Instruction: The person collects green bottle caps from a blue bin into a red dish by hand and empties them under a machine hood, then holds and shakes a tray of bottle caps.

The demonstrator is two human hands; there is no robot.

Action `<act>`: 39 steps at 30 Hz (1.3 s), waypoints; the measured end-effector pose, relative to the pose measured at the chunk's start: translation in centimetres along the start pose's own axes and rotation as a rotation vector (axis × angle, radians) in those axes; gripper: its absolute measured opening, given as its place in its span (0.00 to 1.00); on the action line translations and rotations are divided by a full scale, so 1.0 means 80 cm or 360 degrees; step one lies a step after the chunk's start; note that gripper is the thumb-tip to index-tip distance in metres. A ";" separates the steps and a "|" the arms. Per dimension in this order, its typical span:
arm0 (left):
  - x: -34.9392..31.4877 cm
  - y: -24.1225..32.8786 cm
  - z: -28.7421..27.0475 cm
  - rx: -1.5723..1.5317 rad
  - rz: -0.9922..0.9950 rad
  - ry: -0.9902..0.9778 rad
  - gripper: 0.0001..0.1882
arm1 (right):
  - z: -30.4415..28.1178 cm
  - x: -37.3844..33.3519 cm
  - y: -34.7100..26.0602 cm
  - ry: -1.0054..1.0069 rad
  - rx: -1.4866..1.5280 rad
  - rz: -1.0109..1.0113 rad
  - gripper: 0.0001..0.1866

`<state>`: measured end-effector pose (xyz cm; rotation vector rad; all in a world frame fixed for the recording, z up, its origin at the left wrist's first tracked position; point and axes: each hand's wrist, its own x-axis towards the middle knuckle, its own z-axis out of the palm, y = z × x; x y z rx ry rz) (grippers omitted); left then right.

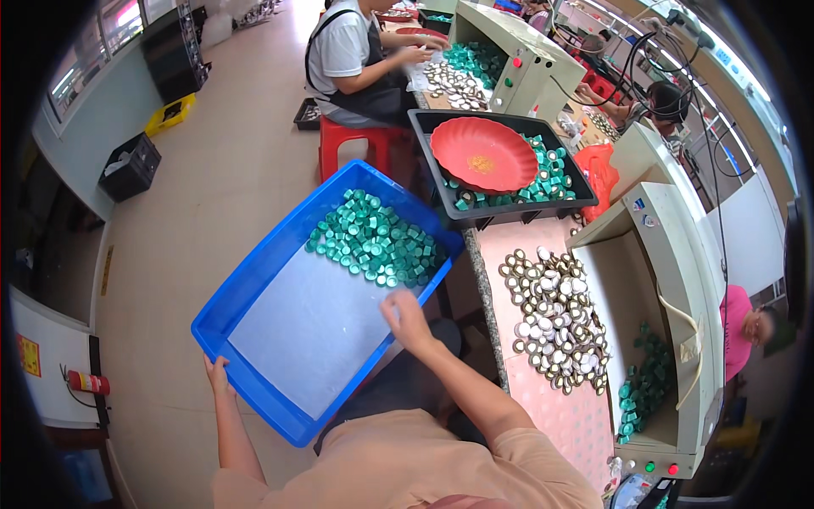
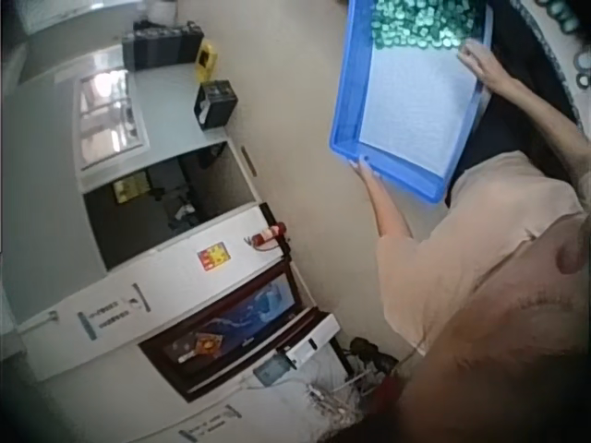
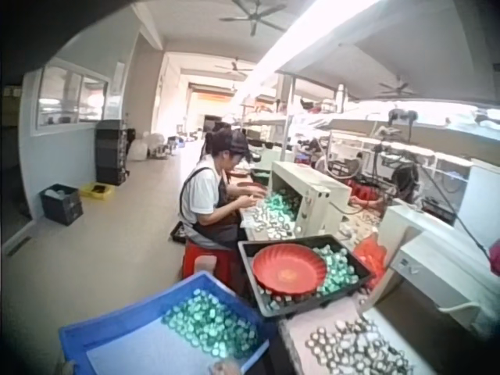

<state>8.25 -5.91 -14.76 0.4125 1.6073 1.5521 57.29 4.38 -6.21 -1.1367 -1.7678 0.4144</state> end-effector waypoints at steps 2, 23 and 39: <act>-0.009 0.004 0.007 0.0092 -0.0024 0.0035 0.39 | -0.030 0.081 -0.034 0.0459 0.0544 0.0446 0.07; -0.109 0.077 0.189 0.1448 0.1283 0.0026 0.42 | -0.307 0.298 0.129 0.0837 -0.0448 0.1226 0.37; -0.072 0.174 0.277 -0.0575 -0.0446 -0.1093 0.39 | 0.038 0.070 -0.038 -0.0713 0.1323 0.1807 0.34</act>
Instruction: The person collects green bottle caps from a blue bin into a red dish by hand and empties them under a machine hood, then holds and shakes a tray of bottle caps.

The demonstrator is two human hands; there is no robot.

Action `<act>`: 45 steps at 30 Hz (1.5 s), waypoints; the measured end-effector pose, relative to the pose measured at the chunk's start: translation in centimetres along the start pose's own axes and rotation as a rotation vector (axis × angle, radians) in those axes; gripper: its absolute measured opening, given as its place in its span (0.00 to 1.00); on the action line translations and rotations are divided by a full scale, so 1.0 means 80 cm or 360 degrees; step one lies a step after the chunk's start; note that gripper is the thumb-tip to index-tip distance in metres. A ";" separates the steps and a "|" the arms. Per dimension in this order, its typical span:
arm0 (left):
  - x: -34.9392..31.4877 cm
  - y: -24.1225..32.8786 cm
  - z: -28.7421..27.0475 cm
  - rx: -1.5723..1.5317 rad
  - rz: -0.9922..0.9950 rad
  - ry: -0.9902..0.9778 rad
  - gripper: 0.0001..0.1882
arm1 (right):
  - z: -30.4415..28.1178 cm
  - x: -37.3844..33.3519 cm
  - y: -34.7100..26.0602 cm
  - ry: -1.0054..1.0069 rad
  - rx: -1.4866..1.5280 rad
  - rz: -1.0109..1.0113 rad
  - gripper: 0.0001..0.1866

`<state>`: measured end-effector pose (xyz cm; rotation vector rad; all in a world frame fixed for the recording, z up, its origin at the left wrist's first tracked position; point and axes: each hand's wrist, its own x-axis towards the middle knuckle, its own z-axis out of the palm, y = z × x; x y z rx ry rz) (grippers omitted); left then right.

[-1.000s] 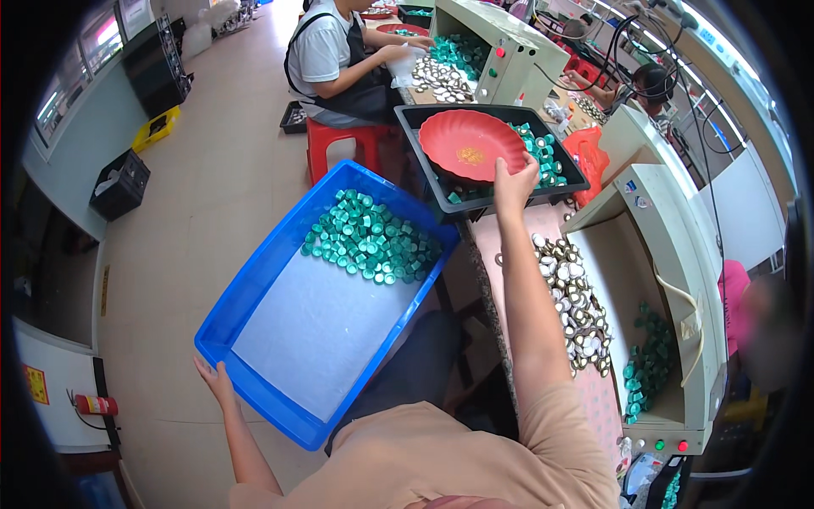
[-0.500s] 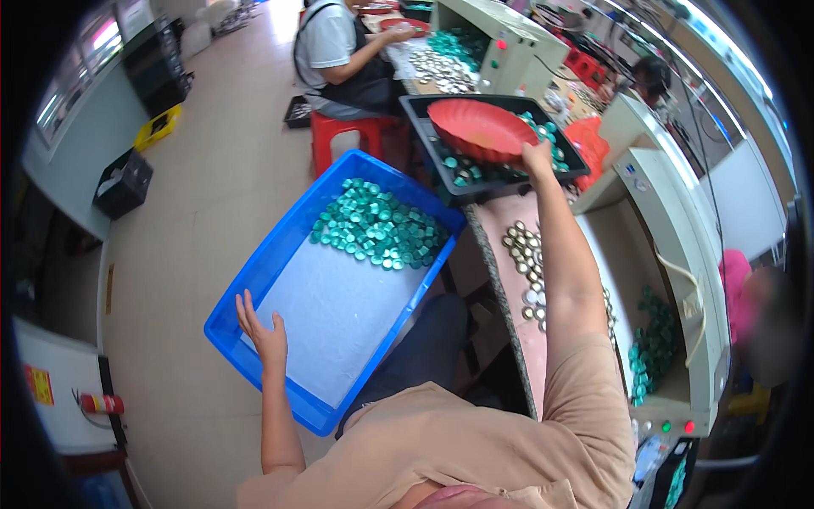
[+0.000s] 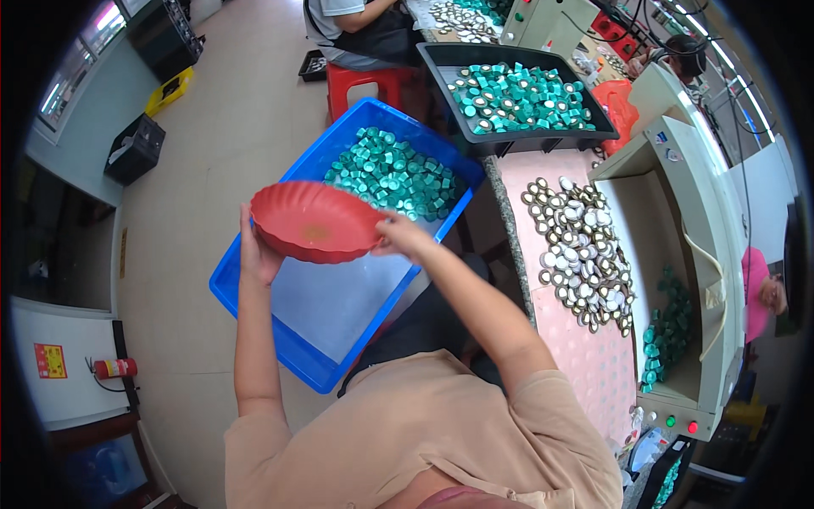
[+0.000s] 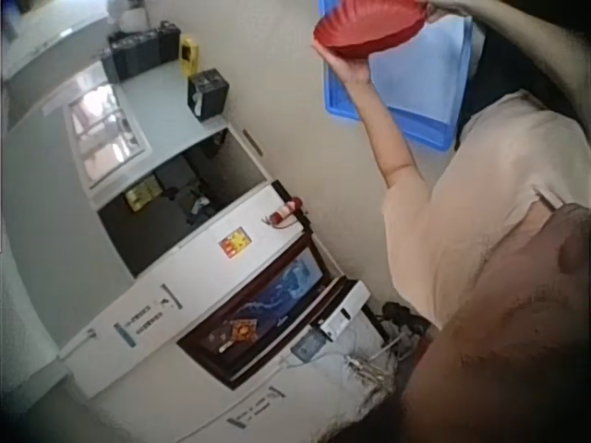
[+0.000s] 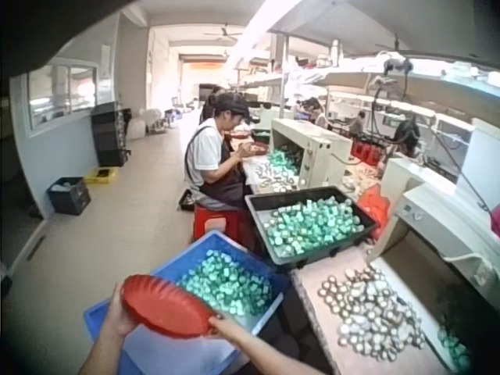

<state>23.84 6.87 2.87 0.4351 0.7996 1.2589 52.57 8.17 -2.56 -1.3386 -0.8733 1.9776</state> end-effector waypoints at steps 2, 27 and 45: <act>0.022 0.003 -0.021 0.0117 -0.0069 0.0070 0.40 | 0.006 0.043 0.052 -0.0058 0.0168 0.0168 0.24; 0.347 -0.103 0.094 0.0690 -0.0649 0.0003 0.29 | -0.144 0.207 0.108 0.0875 0.0579 -0.0050 0.19; 0.297 -0.091 0.092 0.0787 -0.0809 0.0323 0.36 | -0.209 0.217 -0.019 0.1577 -0.0762 0.0098 0.42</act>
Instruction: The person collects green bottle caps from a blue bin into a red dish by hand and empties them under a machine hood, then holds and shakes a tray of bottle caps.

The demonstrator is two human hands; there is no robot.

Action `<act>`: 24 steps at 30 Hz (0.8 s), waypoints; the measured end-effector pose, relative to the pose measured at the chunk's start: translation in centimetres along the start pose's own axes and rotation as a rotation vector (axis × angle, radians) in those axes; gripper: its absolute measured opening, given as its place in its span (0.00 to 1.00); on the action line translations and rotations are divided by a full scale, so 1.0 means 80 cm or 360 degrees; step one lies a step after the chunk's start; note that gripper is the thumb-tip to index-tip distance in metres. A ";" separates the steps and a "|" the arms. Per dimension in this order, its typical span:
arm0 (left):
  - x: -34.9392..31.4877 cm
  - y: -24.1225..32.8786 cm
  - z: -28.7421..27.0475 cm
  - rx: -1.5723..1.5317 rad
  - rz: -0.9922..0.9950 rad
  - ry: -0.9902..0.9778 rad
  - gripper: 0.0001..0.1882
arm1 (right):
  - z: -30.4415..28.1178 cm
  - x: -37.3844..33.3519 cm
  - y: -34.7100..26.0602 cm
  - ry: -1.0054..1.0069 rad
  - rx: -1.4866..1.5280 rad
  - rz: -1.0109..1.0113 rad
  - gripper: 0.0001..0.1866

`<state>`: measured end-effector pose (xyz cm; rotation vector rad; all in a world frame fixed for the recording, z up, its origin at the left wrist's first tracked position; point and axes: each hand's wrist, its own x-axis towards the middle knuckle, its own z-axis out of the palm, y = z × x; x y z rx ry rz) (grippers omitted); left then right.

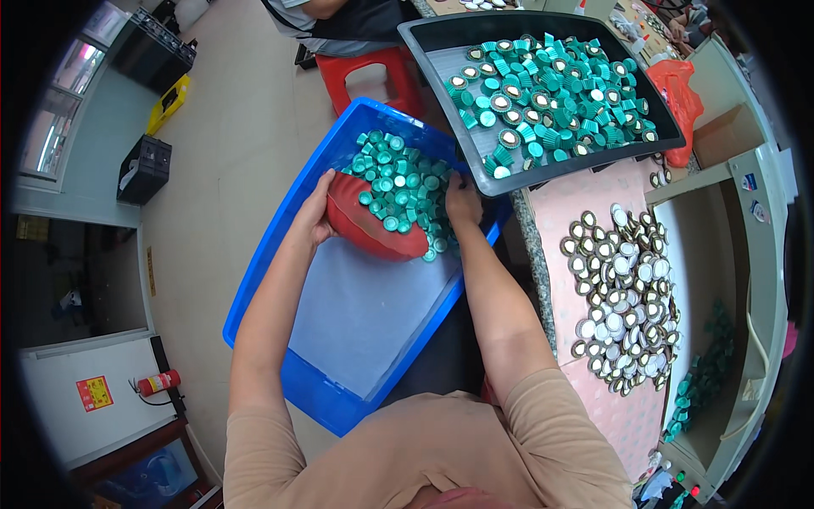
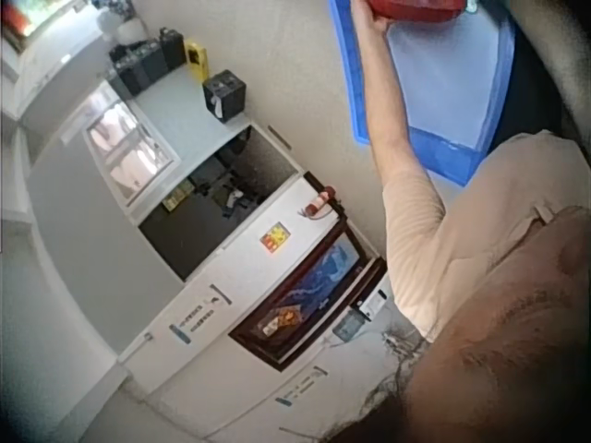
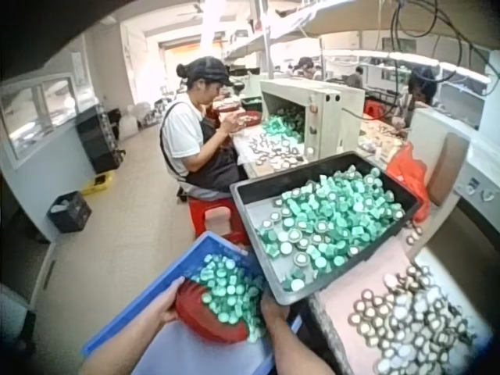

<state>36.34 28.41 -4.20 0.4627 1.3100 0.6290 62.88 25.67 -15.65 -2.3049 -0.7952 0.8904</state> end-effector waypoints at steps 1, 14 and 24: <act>-0.002 -0.001 -0.003 0.0001 0.0009 0.0013 0.36 | 0.004 -0.006 -0.005 -0.0010 -0.0064 -0.0029 0.42; 0.005 -0.046 -0.037 -0.0300 0.0373 -0.0143 0.27 | 0.081 -0.085 -0.027 -0.0662 0.0062 -0.0761 0.25; -0.038 -0.212 -0.257 -0.0809 0.0302 0.0119 0.24 | 0.015 -0.083 0.009 0.0017 0.0902 -0.0540 0.32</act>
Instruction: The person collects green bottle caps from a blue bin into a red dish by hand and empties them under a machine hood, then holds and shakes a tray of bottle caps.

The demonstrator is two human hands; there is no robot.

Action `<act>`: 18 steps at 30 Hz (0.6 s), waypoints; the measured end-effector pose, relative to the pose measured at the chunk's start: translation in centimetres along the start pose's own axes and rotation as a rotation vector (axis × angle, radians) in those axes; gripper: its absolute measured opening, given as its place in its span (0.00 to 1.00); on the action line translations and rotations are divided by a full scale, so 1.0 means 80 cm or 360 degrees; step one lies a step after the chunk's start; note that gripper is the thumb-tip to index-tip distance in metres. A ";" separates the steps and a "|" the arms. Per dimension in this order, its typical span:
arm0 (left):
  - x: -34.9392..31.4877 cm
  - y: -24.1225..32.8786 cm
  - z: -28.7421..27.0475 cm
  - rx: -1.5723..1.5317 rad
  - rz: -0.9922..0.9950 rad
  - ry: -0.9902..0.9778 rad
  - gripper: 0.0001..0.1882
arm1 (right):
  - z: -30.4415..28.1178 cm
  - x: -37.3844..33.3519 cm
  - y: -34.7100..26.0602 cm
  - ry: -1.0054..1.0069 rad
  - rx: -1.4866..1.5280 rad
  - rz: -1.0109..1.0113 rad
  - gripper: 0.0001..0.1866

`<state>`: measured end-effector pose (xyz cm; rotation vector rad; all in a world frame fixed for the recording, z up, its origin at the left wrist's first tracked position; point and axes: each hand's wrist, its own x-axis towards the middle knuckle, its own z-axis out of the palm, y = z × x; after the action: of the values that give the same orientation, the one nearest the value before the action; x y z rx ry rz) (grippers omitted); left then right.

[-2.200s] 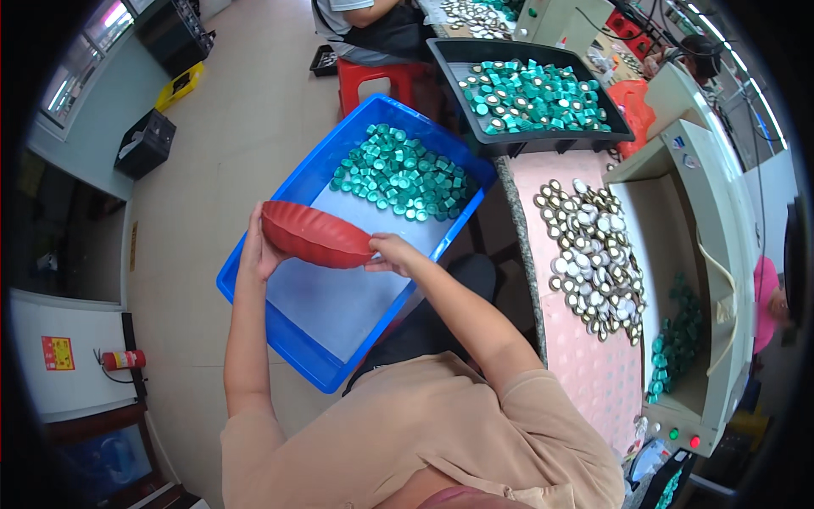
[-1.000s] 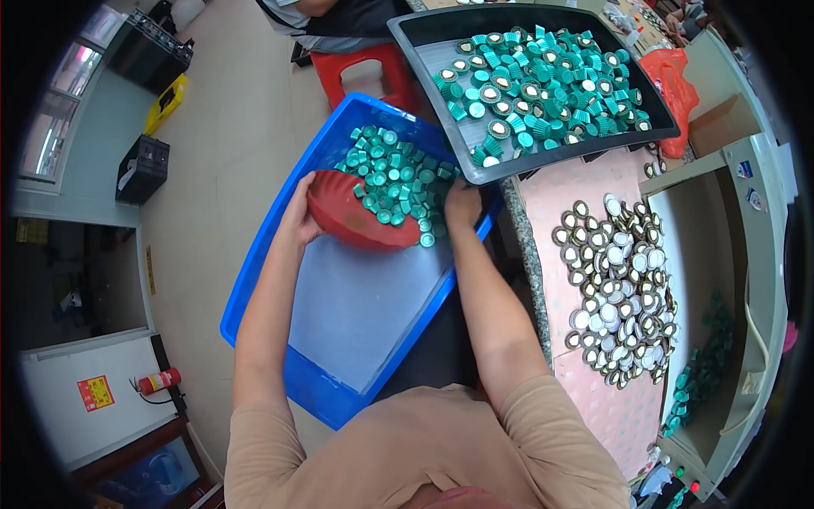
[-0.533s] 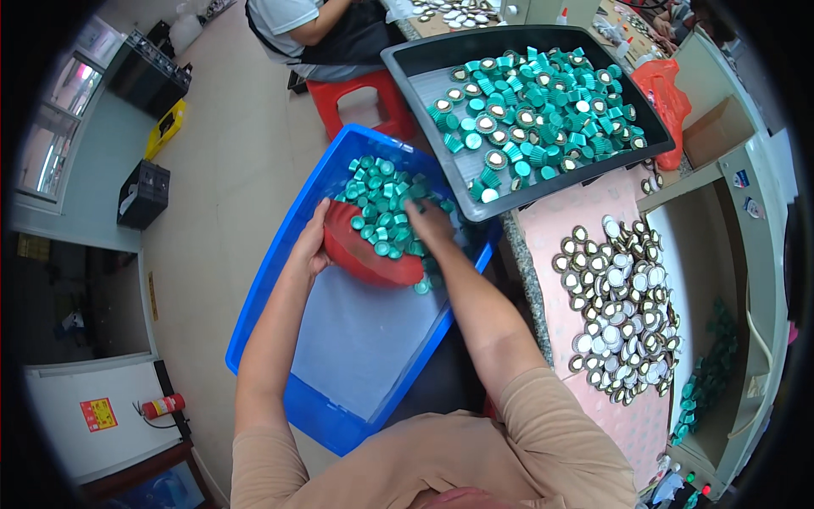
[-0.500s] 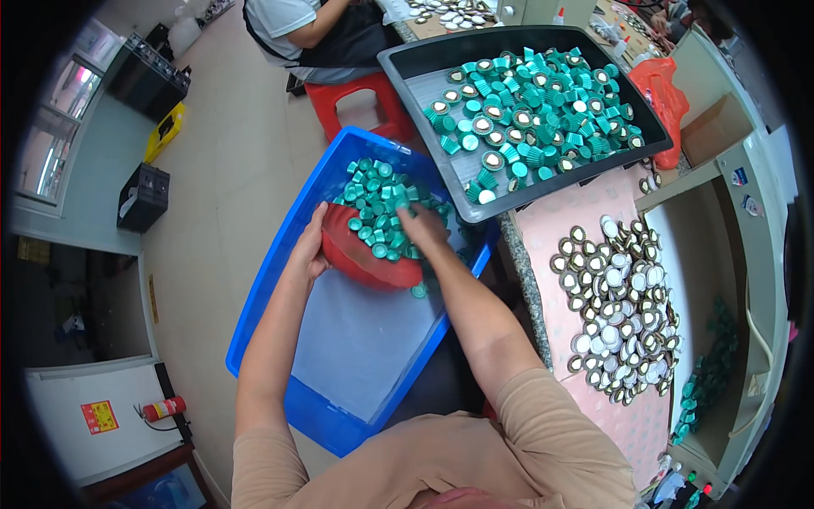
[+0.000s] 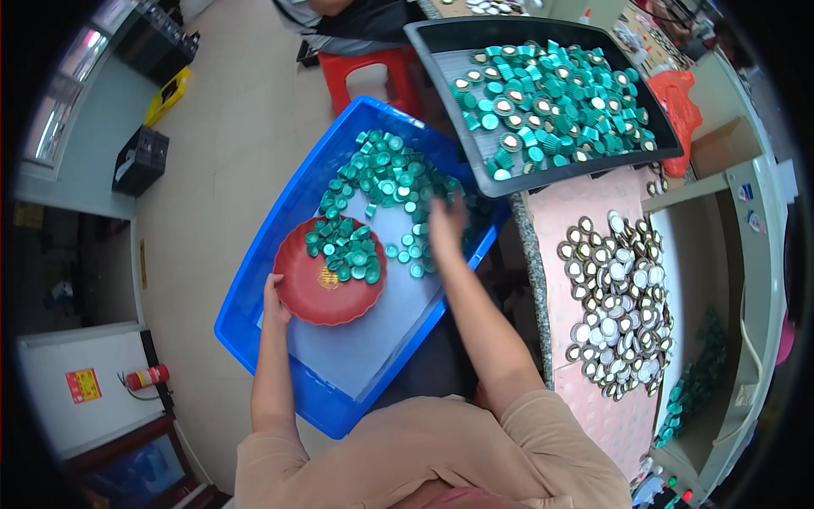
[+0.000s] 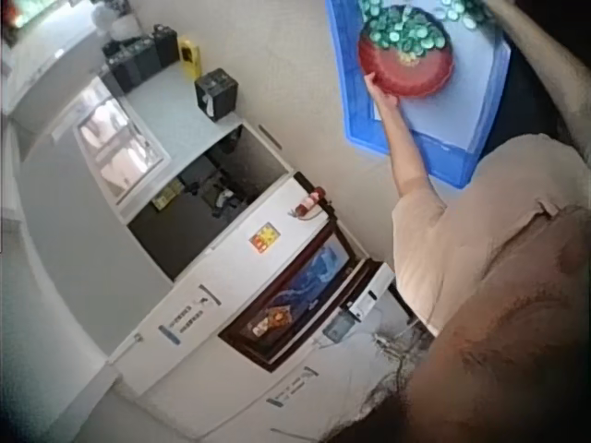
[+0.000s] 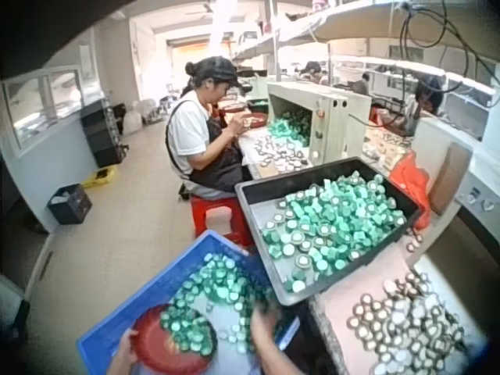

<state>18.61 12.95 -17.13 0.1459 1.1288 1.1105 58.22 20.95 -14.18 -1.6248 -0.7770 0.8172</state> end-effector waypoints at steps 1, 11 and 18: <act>-0.001 0.004 -0.010 0.0064 -0.0036 0.0082 0.25 | -0.018 0.016 0.007 0.0179 0.0073 0.0252 0.33; 0.114 0.011 0.187 0.2197 0.1387 0.0015 0.26 | -0.010 0.066 0.044 0.0304 0.0090 0.0801 0.35; 0.263 -0.031 0.377 0.2627 0.0519 0.0285 0.55 | -0.003 0.111 0.078 0.0205 0.0032 0.0907 0.37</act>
<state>43.35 40.28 -17.72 1.5586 1.9764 0.1761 63.67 27.05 -21.28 -1.8876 -0.2046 1.0959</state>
